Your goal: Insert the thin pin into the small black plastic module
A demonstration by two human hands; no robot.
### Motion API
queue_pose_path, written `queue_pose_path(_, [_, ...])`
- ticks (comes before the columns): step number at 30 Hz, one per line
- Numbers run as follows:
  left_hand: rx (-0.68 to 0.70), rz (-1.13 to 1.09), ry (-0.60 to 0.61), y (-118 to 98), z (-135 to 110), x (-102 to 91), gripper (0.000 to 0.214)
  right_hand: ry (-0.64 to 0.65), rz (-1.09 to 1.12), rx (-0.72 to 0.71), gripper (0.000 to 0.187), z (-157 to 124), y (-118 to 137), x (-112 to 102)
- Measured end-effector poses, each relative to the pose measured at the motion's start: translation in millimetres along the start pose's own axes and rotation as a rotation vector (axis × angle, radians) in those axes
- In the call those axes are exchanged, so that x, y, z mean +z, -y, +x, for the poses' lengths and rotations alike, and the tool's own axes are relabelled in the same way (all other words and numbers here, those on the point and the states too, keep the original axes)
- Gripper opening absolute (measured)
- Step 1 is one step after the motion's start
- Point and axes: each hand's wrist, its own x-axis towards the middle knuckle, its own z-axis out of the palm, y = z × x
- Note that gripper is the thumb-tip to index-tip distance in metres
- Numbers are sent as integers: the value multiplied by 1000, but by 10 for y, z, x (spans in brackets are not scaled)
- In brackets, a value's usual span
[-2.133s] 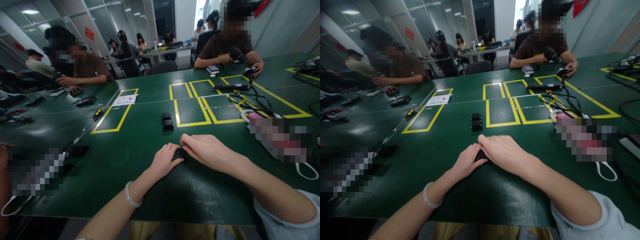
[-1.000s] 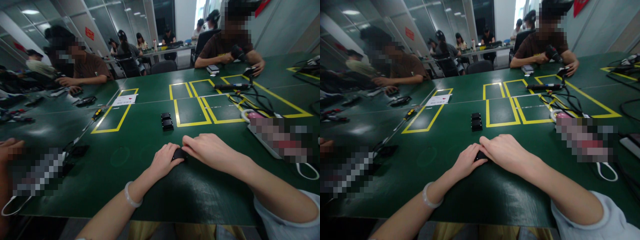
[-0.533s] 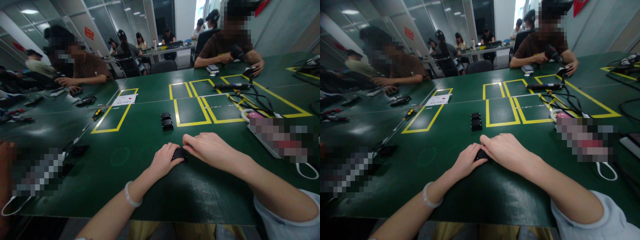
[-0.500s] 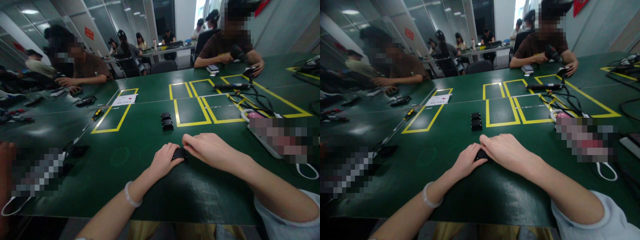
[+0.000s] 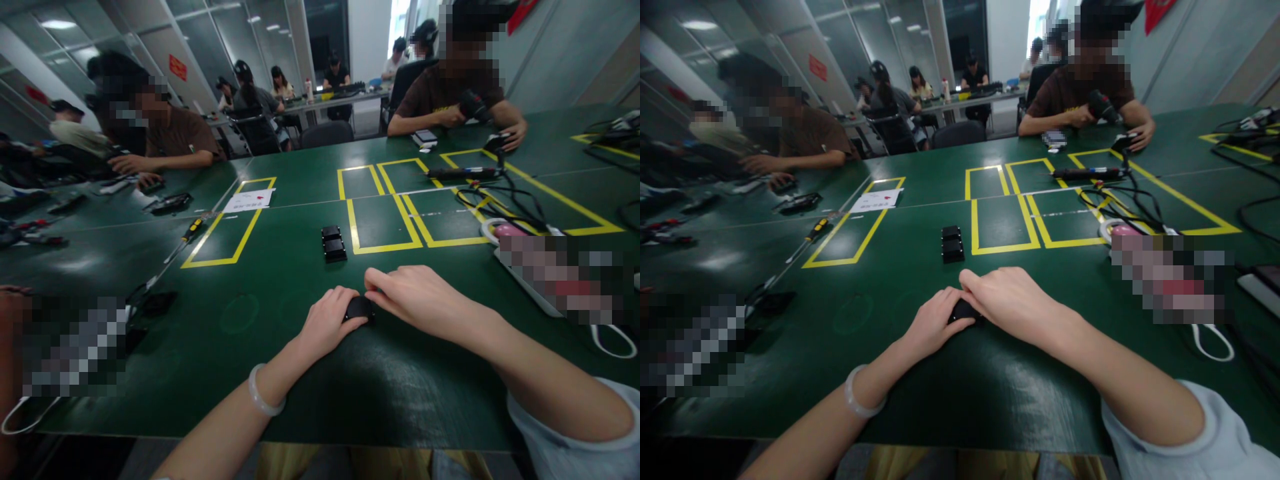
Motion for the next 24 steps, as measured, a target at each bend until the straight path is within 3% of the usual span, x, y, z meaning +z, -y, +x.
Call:
queue_pose_path(6, [1, -30, 2, -8, -2, -16, 35, 11, 137, -55, 5, -47, -33, -83])
queue_pose_path(12, [3, -27, 7, -5, -6, -12, 34, 0, 25, 8, 23, -4, -15, -42])
queue_pose_path(20, [6, -30, 3, -3, 3, -19, 35, -7, 124, -63, 6, -36, -29, -47])
queue_pose_path(24, [5, -29, -4, 3, -2, -9, 33, -16, 50, -18, 20, -7, -13, -22])
